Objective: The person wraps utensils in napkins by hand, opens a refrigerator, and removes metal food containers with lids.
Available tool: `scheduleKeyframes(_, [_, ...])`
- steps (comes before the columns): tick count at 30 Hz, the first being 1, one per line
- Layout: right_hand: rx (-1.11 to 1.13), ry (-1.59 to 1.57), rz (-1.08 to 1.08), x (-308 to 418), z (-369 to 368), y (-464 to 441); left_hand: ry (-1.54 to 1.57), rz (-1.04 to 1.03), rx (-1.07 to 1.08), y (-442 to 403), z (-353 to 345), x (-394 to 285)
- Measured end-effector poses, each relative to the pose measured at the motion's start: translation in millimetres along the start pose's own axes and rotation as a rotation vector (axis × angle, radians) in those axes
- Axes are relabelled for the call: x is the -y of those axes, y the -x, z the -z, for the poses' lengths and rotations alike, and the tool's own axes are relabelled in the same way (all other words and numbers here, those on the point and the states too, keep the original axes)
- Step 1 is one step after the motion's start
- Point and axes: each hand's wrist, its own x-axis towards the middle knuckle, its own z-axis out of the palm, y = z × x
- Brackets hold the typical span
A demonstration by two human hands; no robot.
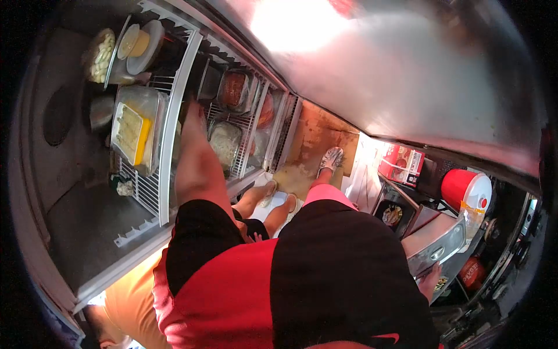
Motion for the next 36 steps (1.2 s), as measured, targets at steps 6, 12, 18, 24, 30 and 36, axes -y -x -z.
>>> scheduleKeyframes(6, [0.005, -0.001, -0.089, 10.2, -6.2, 12.3, 0.020, -0.062, 0.103, -20.0, 31.1, 3.2])
scheduleKeyframes(12, [0.038, 0.040, -0.091, 9.3, 0.4, 11.2, 0.292, -0.031, 0.042, 3.3, 50.9, -19.5])
scheduleKeyframes(18, [-0.016, 0.065, -0.099, 4.8, 1.3, 11.2, 0.455, 0.031, 0.033, -8.6, 52.6, -20.0])
scheduleKeyframes(24, [0.022, 0.079, -0.091, 9.5, 1.8, 16.2, 0.099, 0.033, 0.079, 16.3, 46.2, -22.1])
scheduleKeyframes(30, [-0.021, 0.093, -0.108, 11.9, -3.2, 14.5, -0.859, -0.952, -0.065, -5.2, 46.3, 20.6])
scheduleKeyframes(36, [0.058, 0.100, -0.088, 3.3, 13.6, -1.3, -0.960, -0.588, -0.131, 40.7, 28.5, -14.5])
